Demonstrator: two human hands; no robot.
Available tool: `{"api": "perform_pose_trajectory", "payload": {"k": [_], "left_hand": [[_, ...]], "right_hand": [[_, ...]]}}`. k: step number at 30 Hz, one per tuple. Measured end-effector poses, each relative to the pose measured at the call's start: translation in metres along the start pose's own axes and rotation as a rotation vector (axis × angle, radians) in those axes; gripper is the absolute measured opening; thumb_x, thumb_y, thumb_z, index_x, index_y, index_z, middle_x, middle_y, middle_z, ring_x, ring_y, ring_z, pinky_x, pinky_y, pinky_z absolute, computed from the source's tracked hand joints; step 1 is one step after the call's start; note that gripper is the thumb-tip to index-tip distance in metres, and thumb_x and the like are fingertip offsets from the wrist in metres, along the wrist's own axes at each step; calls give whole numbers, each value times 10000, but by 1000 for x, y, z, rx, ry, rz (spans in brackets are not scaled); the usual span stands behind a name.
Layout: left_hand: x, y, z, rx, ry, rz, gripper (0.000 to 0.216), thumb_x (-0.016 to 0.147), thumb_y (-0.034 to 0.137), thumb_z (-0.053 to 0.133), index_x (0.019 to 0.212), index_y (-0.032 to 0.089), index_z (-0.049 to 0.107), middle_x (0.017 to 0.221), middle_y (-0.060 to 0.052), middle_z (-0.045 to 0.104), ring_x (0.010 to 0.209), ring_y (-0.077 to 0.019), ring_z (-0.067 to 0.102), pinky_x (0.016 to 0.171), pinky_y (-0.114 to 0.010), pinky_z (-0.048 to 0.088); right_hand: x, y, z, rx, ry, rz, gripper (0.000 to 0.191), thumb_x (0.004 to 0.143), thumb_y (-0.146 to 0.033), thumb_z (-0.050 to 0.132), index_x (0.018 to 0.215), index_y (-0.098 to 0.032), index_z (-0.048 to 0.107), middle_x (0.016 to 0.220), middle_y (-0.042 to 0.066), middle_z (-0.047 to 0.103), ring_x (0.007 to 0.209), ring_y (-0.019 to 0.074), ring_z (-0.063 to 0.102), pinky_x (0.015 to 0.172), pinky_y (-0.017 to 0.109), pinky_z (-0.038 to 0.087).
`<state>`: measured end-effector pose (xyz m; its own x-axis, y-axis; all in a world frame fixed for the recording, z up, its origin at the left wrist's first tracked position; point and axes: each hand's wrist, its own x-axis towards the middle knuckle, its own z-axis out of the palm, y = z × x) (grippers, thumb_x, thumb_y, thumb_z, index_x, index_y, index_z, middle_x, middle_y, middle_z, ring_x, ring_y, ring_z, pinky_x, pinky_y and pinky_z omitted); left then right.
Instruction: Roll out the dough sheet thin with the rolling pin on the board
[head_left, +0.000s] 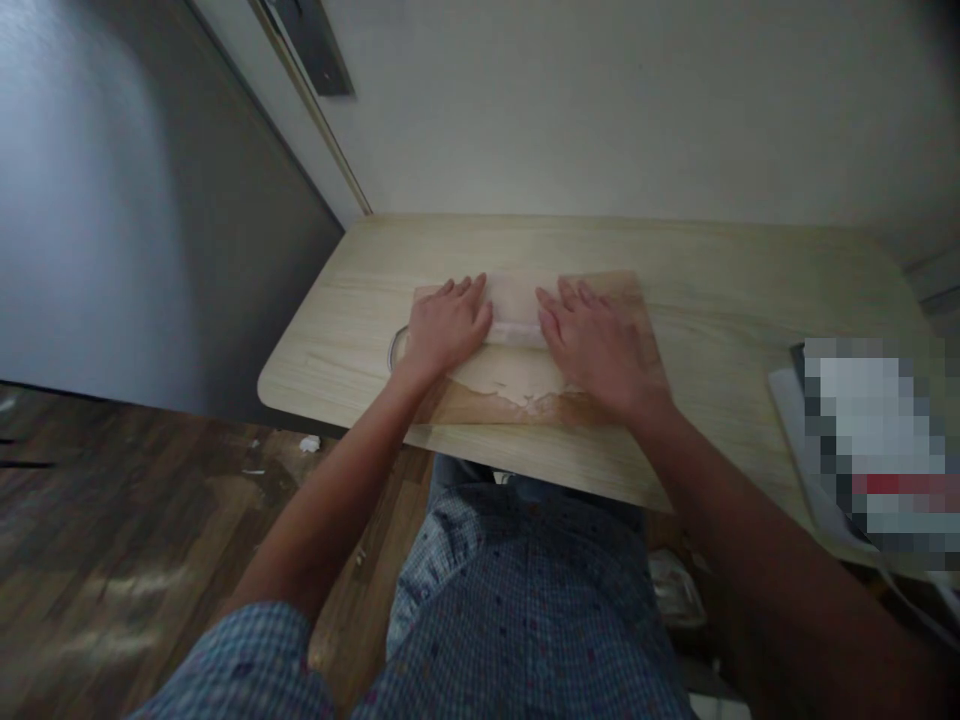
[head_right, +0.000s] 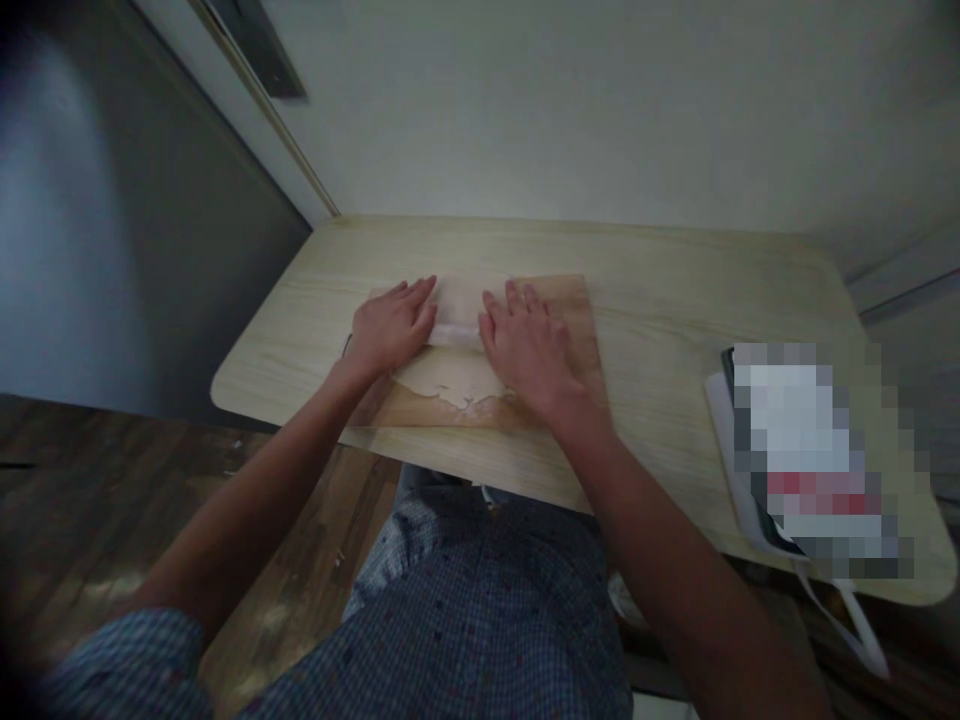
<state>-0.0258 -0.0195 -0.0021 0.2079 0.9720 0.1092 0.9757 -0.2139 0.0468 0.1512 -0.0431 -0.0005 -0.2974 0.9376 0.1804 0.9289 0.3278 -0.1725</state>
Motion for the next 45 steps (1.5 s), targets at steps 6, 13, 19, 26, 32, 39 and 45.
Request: {"api": "perform_pose_trajectory", "payload": {"k": [6, 13, 19, 26, 32, 39, 45], "left_hand": [[35, -5, 1, -43, -154, -72, 576, 834, 440, 297, 1374, 251, 242, 1368, -8, 399, 1255, -249, 343, 961, -403, 358], [60, -8, 4, -89, -224, -157, 561, 811, 416, 319, 1326, 196, 348, 1311, -62, 462, 1232, -275, 360, 971, -416, 333], [68, -9, 6, -103, -243, -197, 528, 856, 416, 214, 1308, 189, 366, 1326, -83, 440, 1224, -286, 364, 972, -477, 298], [39, -2, 3, -12, -98, -176, 547, 852, 401, 257, 1358, 193, 277, 1408, -84, 324, 1305, -289, 225, 1030, -488, 189], [1, 3, 4, -2, 34, -141, 483, 887, 348, 185, 1307, 212, 379, 1352, -62, 418, 1262, -256, 325, 1029, -446, 214], [-39, 8, 2, -4, 127, -80, 461, 896, 317, 190, 1253, 167, 440, 1328, -84, 446, 1292, -235, 275, 1039, -445, 195], [-41, 3, -5, -24, 60, -37, 443, 896, 328, 188, 1185, 170, 485, 1278, -90, 496, 1218, -236, 386, 1010, -452, 251]], "right_hand": [[30, 10, 6, 11, -68, 64, 488, 894, -319, 218, 1312, -138, 395, 1391, 137, 345, 1280, 321, 275, 982, 547, 263], [52, 26, 14, -6, -164, 68, 527, 890, -379, 204, 1348, -151, 325, 1404, 144, 312, 1279, 354, 253, 971, 587, 238], [57, 31, 17, -12, -166, 105, 529, 892, -411, 177, 1336, -176, 346, 1381, 140, 352, 1262, 348, 290, 958, 589, 247], [27, 7, 4, -36, 10, 88, 483, 894, -348, 218, 1277, -153, 440, 1383, 135, 357, 1277, 322, 276, 987, 570, 206], [-2, -9, 4, -68, 54, 75, 453, 897, -269, 212, 1254, -146, 463, 1371, 120, 384, 1266, 270, 315, 1010, 494, 230], [-32, -20, 8, -31, 116, 5, 453, 894, -285, 229, 1284, -166, 425, 1360, 109, 401, 1255, 257, 343, 1000, 496, 265], [-31, -9, -3, -16, -8, -109, 469, 907, -316, 202, 1276, -143, 435, 1348, 123, 414, 1244, 235, 367, 994, 453, 309]]}}
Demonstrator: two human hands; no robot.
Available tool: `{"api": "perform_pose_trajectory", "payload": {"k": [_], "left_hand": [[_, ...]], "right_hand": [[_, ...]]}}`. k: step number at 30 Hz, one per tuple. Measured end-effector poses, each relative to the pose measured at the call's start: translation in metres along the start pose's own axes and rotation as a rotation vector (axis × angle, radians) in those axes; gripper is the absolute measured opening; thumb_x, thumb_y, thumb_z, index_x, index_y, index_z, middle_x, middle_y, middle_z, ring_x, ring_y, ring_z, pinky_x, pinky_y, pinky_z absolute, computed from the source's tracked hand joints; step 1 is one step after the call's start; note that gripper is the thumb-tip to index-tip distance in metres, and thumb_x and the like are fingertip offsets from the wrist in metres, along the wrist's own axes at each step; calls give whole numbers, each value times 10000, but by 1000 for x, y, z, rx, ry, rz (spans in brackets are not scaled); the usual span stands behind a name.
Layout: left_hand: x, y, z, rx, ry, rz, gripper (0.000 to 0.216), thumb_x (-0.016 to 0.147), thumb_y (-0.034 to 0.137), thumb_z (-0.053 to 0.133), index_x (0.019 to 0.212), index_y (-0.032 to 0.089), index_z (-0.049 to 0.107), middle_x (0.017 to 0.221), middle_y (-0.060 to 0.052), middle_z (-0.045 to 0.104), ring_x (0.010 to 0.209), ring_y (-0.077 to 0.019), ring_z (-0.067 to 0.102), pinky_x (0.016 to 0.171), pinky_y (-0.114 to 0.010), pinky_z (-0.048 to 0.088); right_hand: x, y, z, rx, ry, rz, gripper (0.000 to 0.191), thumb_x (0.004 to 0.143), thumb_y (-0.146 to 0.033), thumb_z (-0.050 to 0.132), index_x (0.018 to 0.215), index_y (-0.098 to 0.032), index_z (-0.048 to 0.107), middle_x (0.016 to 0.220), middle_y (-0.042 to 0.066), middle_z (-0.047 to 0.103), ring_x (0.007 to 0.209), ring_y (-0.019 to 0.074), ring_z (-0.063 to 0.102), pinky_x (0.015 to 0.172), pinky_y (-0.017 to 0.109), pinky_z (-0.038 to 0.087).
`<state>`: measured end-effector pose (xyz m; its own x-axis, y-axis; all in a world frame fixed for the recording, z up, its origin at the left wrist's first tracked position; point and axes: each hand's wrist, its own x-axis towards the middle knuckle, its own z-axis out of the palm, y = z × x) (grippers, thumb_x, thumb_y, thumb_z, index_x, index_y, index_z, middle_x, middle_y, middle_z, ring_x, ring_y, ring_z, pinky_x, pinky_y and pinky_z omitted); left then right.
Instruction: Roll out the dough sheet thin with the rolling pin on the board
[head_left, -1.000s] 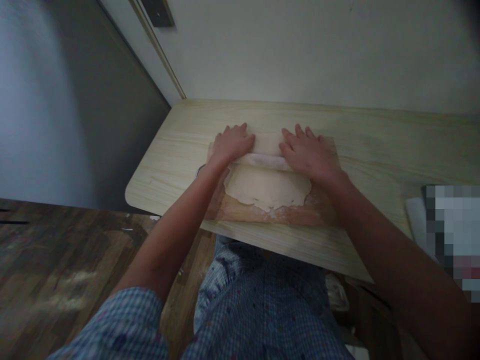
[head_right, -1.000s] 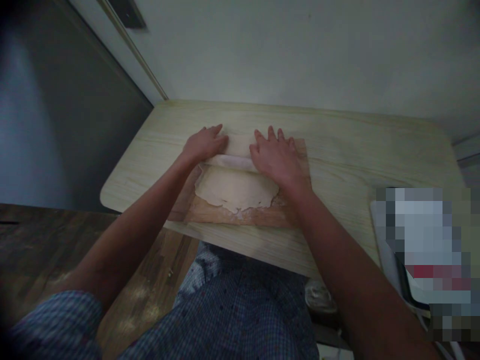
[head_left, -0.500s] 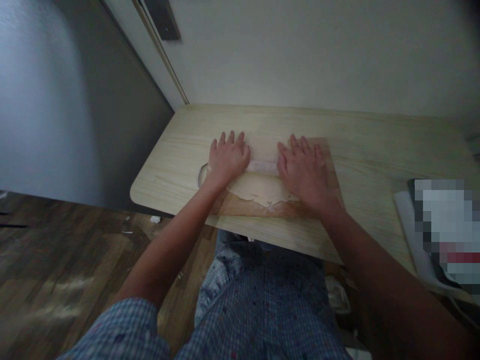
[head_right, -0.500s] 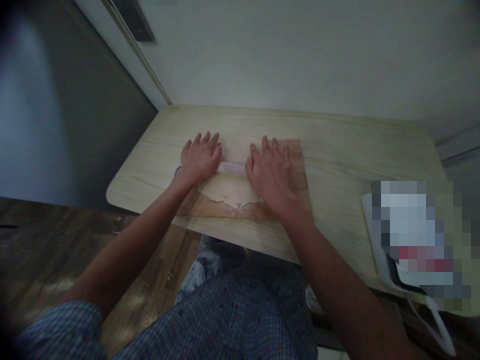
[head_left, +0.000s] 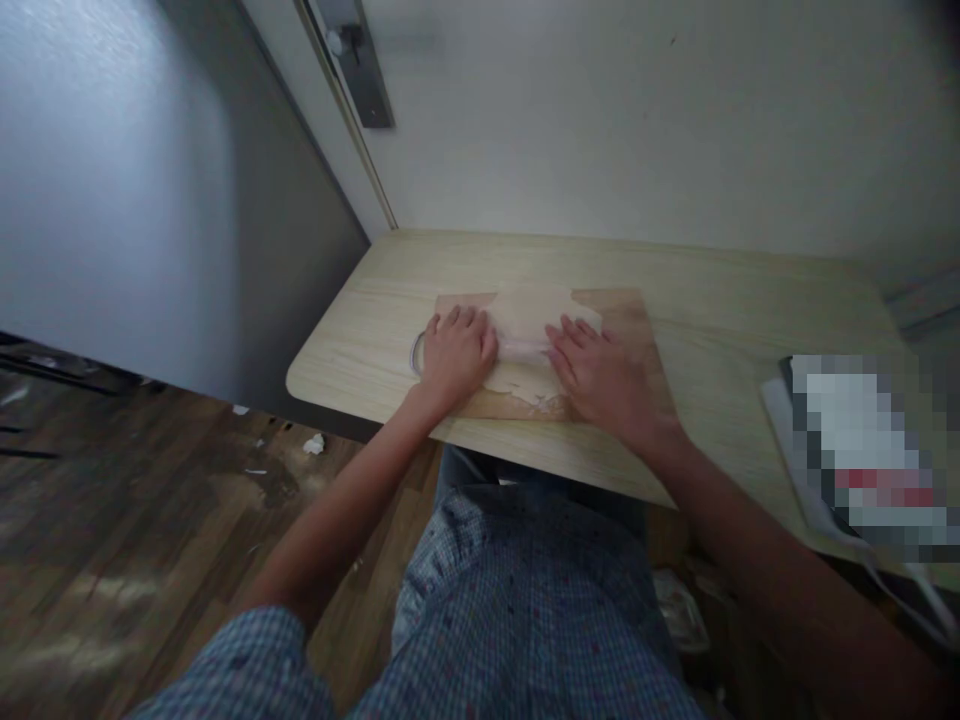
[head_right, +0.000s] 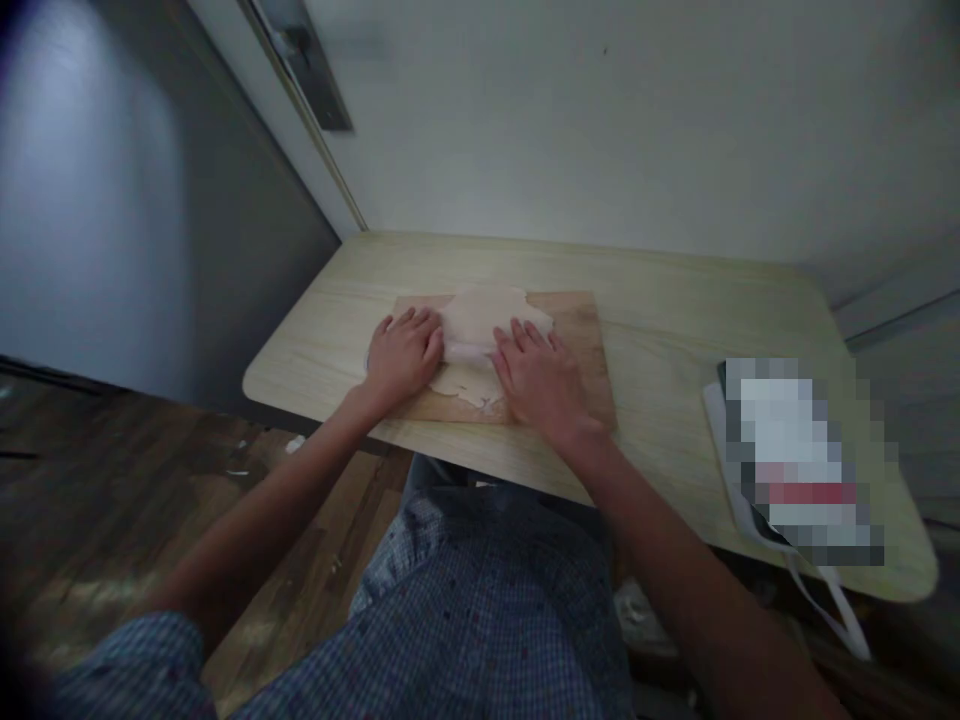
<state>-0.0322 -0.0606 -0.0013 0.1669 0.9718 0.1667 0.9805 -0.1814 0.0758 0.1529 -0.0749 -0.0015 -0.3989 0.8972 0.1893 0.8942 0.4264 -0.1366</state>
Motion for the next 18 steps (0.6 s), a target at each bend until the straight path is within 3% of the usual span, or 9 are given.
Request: {"api": "perform_pose_trajectory", "payload": {"k": [7, 12, 18], "left_hand": [[26, -23, -15, 21, -193, 4, 439, 875, 332, 265, 1227, 125, 426, 1303, -153, 452, 1186, -255, 426, 951, -442, 334], [42, -36, -7, 4, -237, 179, 492, 908, 334, 170, 1298, 97, 352, 1363, -151, 377, 1273, -206, 316, 1009, -342, 271], [57, -44, 0, 31, -350, 365, 530, 894, 348, 208, 1365, 107, 241, 1425, -141, 263, 1326, -225, 188, 1053, -362, 173]], "right_hand": [[21, 43, -7, 2, -75, -13, 500, 909, -331, 195, 1287, -81, 407, 1361, 164, 384, 1287, 241, 288, 1028, 465, 247], [31, 60, 4, 45, -105, -153, 545, 903, -369, 181, 1275, -46, 414, 1373, 175, 357, 1289, 239, 283, 1034, 447, 260], [46, 65, 7, 63, -214, -345, 551, 894, -363, 151, 1288, -74, 405, 1376, 132, 363, 1309, 217, 237, 1058, 465, 229]]}}
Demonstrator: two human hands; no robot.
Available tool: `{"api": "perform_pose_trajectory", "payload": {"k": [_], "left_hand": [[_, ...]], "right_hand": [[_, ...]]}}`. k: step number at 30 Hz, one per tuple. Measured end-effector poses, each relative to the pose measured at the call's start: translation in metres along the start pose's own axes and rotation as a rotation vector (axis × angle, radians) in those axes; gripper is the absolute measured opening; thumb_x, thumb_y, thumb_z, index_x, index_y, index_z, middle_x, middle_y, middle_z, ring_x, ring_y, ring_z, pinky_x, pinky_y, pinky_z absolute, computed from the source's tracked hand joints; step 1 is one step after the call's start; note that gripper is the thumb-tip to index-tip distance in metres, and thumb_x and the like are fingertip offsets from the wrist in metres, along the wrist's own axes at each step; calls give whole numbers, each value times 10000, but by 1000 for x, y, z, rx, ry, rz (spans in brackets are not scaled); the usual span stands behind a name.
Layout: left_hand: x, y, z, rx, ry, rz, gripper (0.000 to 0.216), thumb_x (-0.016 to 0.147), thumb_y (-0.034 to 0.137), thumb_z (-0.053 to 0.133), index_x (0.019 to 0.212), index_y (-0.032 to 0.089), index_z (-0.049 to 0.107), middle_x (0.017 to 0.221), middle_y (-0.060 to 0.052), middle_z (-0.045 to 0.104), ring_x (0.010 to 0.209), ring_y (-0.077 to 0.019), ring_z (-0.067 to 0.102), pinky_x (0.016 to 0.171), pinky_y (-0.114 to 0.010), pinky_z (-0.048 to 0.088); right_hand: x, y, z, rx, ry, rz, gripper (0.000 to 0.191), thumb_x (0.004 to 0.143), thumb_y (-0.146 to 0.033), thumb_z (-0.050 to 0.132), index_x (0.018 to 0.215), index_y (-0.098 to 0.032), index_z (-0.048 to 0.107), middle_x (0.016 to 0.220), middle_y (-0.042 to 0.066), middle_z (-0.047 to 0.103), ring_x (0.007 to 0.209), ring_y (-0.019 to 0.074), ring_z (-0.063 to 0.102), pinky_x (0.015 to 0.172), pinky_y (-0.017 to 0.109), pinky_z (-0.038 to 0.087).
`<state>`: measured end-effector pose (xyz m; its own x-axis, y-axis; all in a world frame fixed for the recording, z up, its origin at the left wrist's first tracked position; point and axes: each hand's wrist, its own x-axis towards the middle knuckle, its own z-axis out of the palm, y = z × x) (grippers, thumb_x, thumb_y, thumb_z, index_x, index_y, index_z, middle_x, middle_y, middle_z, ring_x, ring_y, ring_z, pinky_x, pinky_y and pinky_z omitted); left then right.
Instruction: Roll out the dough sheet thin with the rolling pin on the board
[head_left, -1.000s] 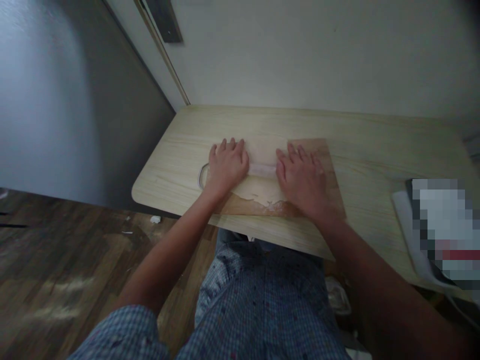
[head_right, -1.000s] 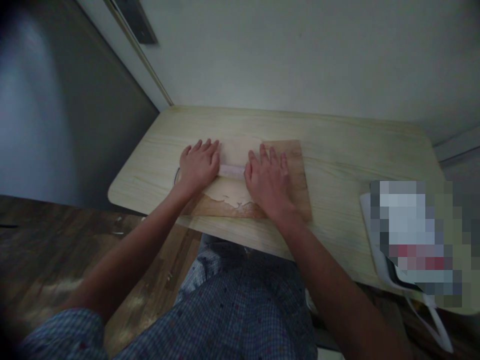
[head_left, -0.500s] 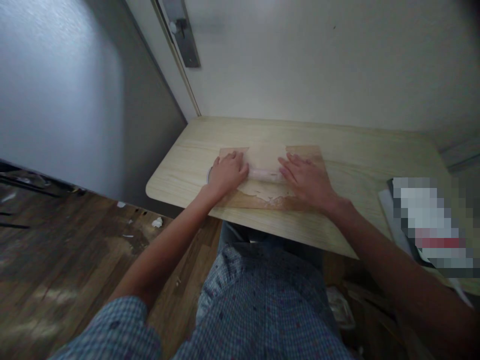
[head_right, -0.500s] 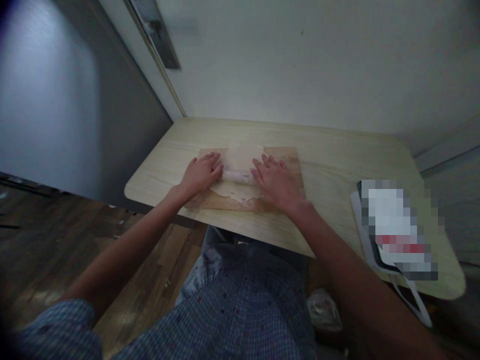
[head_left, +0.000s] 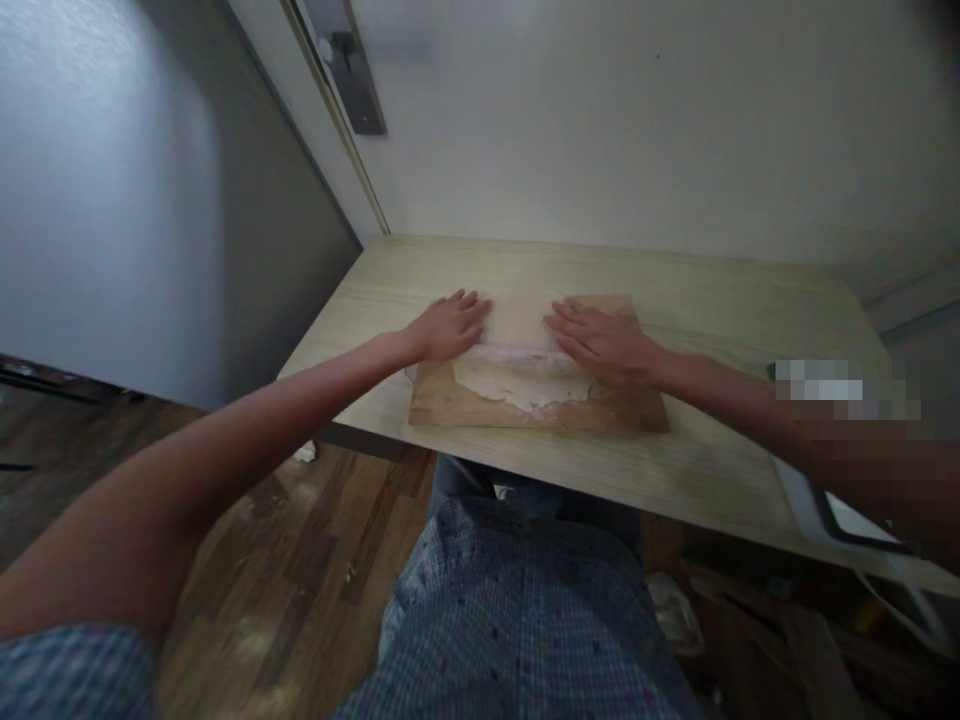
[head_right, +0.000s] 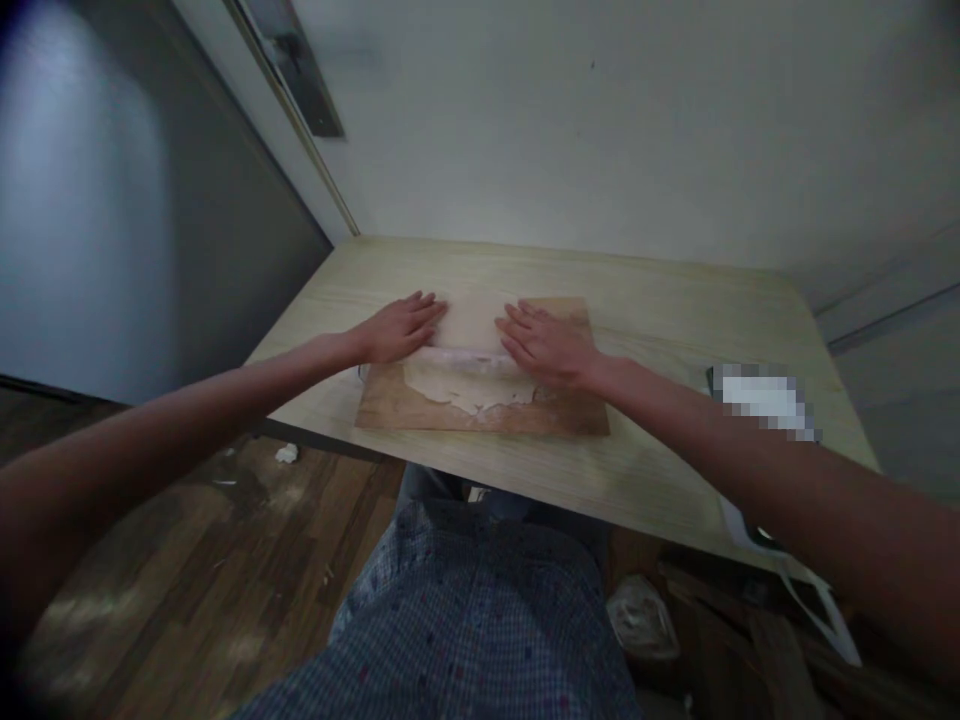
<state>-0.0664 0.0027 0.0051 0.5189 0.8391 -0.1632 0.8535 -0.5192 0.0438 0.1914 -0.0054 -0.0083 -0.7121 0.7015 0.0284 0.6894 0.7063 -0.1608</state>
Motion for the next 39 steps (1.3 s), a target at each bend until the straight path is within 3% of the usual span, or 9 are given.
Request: {"api": "perform_pose_trajectory", "payload": {"k": [4, 8, 16, 20, 25, 39], "left_hand": [[6, -4, -1, -26, -45, 68, 527, 893, 366, 208, 1374, 151, 231, 1455, -118, 175, 1338, -230, 135, 1056, -378, 156], [7, -3, 0, -69, -22, 120, 515, 889, 356, 229, 1371, 176, 236, 1459, -88, 178, 1341, -210, 134, 1060, -367, 154], [-1, 2, 1, -87, 19, -19, 544, 860, 314, 293, 1371, 142, 224, 1447, -123, 215, 1331, -254, 166, 1050, -409, 169], [-8, 6, 2, -92, 62, -4, 536, 865, 322, 291, 1376, 175, 228, 1456, -108, 198, 1343, -254, 111, 1043, -425, 160], [-16, 12, 5, -91, 102, 9, 522, 865, 310, 293, 1378, 238, 229, 1464, -52, 191, 1349, -226, 90, 1055, -418, 122], [-34, 23, 9, -33, 96, 3, 510, 854, 299, 281, 1359, 223, 279, 1451, -27, 237, 1346, -192, 126, 1070, -358, 130]], "right_hand": [[6, 7, 2, 69, -38, -7, 534, 888, -356, 190, 1308, -85, 375, 1405, 123, 305, 1318, 231, 197, 1055, 494, 218], [7, 10, 4, 117, -32, -30, 524, 890, -360, 197, 1326, -114, 352, 1422, 98, 275, 1326, 227, 164, 1059, 510, 200], [2, 1, 7, 145, -45, 14, 526, 893, -355, 181, 1331, -112, 345, 1428, 108, 258, 1324, 230, 171, 1061, 497, 209], [-4, -4, 8, 139, -27, -5, 532, 895, -343, 168, 1326, -88, 349, 1425, 135, 256, 1326, 223, 168, 1062, 484, 213], [-11, -11, 8, 122, -27, 6, 508, 896, -344, 180, 1345, -156, 324, 1421, 98, 281, 1319, 212, 199, 1052, 488, 229], [-26, -43, 3, -6, 37, 27, 506, 902, -306, 159, 1290, -98, 408, 1380, 123, 359, 1284, 240, 295, 1030, 464, 275]]}}
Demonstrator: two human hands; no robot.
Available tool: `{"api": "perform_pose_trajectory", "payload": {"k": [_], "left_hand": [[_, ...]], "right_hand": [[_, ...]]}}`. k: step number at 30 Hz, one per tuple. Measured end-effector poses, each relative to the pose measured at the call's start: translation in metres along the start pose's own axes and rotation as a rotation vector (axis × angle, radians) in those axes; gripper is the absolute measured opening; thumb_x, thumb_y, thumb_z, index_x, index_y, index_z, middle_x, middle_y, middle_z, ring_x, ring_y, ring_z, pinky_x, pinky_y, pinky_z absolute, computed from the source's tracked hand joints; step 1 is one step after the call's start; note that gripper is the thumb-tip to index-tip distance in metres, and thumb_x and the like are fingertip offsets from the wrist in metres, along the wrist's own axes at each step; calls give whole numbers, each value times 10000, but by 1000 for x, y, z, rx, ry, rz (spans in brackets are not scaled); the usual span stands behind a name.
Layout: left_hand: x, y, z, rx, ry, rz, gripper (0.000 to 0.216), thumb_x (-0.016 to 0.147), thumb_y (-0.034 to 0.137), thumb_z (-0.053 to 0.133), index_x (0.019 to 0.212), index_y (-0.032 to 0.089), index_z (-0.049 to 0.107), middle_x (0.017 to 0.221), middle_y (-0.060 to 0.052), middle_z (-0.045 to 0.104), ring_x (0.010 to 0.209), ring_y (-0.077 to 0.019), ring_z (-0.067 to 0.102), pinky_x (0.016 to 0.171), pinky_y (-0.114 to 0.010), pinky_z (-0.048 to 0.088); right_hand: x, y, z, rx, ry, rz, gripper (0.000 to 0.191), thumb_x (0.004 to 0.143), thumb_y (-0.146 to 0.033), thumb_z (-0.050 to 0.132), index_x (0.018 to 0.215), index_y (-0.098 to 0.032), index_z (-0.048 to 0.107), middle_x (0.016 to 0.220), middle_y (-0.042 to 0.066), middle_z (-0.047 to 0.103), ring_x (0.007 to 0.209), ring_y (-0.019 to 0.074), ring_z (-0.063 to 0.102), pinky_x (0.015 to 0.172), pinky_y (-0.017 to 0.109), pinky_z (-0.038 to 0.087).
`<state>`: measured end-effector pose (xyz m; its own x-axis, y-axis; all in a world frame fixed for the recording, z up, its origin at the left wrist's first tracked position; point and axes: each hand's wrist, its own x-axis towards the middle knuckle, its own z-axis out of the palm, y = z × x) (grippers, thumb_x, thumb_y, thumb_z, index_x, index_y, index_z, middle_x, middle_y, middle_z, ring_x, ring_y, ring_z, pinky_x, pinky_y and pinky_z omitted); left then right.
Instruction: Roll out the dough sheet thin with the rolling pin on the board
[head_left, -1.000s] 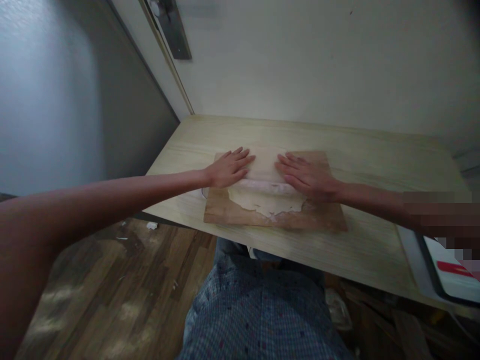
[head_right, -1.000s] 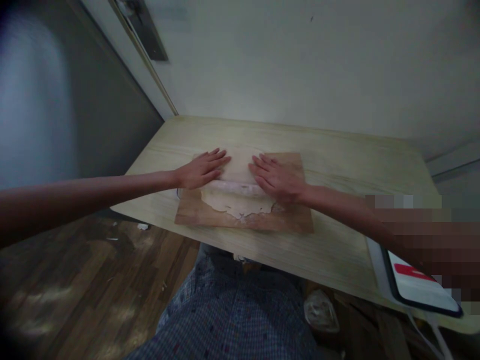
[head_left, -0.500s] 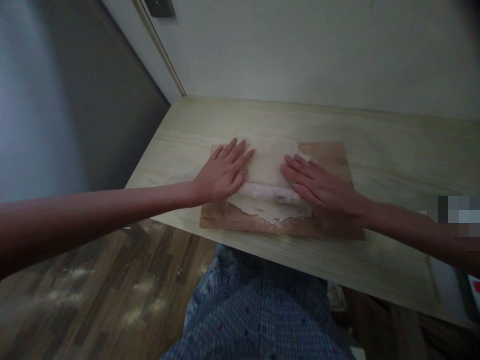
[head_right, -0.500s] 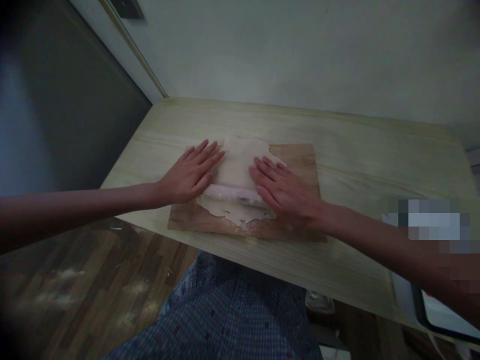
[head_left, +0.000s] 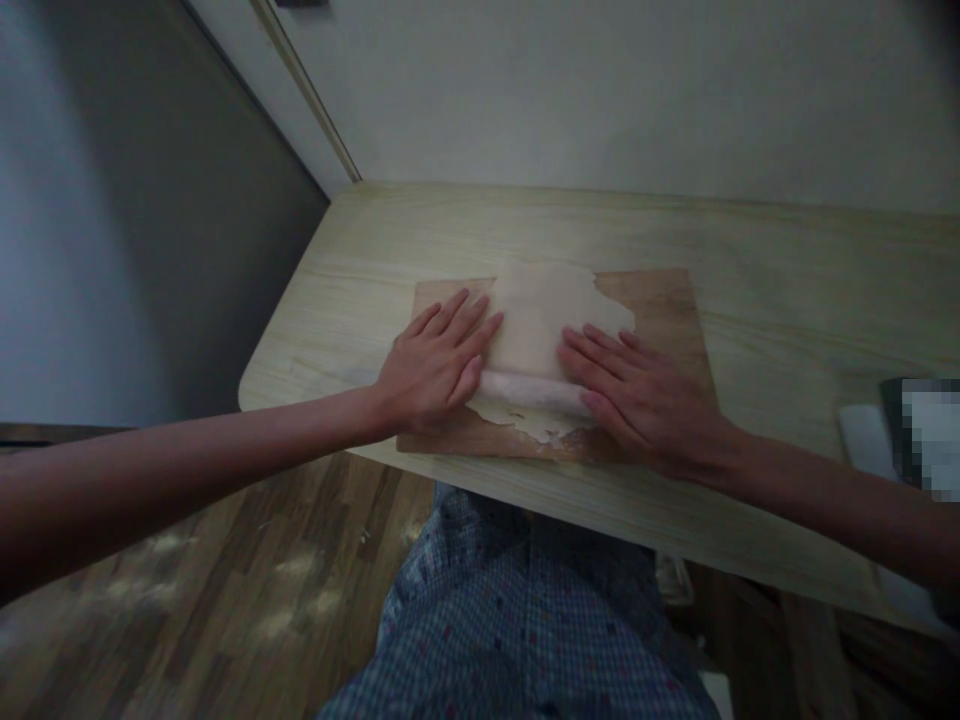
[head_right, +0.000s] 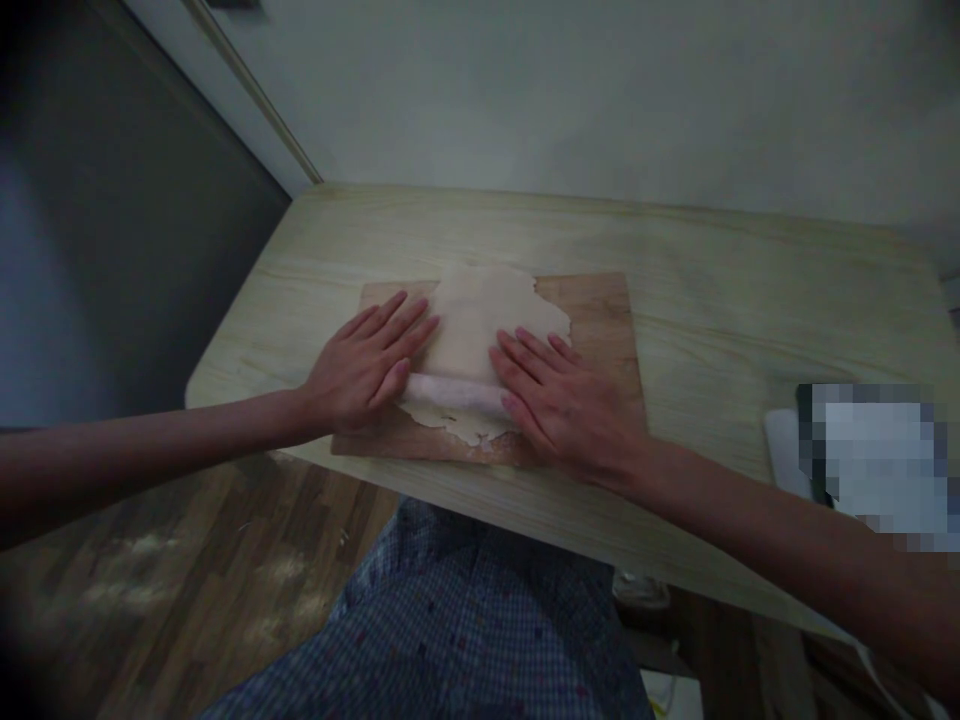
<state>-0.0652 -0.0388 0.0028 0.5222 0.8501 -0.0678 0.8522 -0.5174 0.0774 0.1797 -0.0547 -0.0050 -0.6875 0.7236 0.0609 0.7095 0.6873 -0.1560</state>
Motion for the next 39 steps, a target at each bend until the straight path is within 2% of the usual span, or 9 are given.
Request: {"api": "perform_pose_trajectory", "payload": {"k": [10, 18, 25, 28, 31, 35, 37, 39], "left_hand": [[-20, 5, 11, 30, 124, 95, 527, 852, 311, 283, 1343, 122, 296, 1405, -117, 322, 1316, -229, 229, 1042, -386, 207], [-40, 13, 17, 27, 176, 137, 527, 871, 302, 243, 1337, 59, 286, 1391, -152, 335, 1302, -217, 267, 1036, -383, 246], [-60, 21, 25, 23, 219, 167, 552, 883, 323, 257, 1331, 0, 263, 1378, -207, 330, 1294, -236, 281, 1021, -367, 292], [-65, 25, 28, 23, 239, 164, 575, 885, 383, 293, 1347, 43, 249, 1400, -197, 291, 1314, -262, 225, 1040, -402, 257], [-71, 29, 28, -30, 312, 83, 563, 887, 391, 325, 1377, 142, 201, 1450, -147, 191, 1338, -281, 125, 1062, -466, 178], [-87, 38, 25, -262, 544, -130, 560, 906, 346, 303, 1400, 235, 65, 1486, -82, 32, 1352, -245, 34, 1083, -474, 113], [-93, 42, 25, -402, 626, -232, 545, 907, 350, 303, 1395, 262, 80, 1488, -58, 33, 1354, -228, 39, 1093, -457, 101], [-94, 45, 26, -554, 615, -324, 536, 901, 364, 317, 1387, 241, 130, 1482, -72, 94, 1350, -224, 87, 1096, -448, 105]], "right_hand": [[-15, -16, 5, -102, 92, -68, 485, 898, -344, 269, 1280, -77, 404, 1340, 155, 416, 1228, 239, 389, 994, 436, 320], [-24, -28, 10, -149, 147, -88, 486, 891, -354, 320, 1277, -71, 405, 1337, 169, 414, 1202, 241, 422, 975, 438, 347], [-35, -33, 17, -236, 238, -157, 439, 880, -277, 377, 1279, -95, 400, 1380, 152, 350, 1203, 258, 419, 945, 432, 390], [-36, -31, 18, -277, 285, -208, 405, 875, -196, 378, 1266, -96, 415, 1353, 145, 396, 1170, 243, 459, 913, 396, 428], [-35, -27, 15, -317, 288, -272, 389, 848, -65, 332, 1215, -58, 461, 1265, 156, 501, 1108, 221, 518, 840, 346, 480], [-38, -22, 7, -384, 343, -321, 367, 831, -19, 306, 1110, -45, 542, 1081, 162, 627, 999, 223, 587, 755, 332, 509], [-39, -16, 4, -359, 390, -234, 341, 844, -58, 336, 1113, -57, 546, 1055, 164, 636, 963, 237, 602, 731, 342, 513], [-38, -6, 1, -230, 436, -33, 333, 859, -145, 381, 1152, -77, 524, 1057, 163, 632, 905, 251, 619, 672, 351, 522]]}}
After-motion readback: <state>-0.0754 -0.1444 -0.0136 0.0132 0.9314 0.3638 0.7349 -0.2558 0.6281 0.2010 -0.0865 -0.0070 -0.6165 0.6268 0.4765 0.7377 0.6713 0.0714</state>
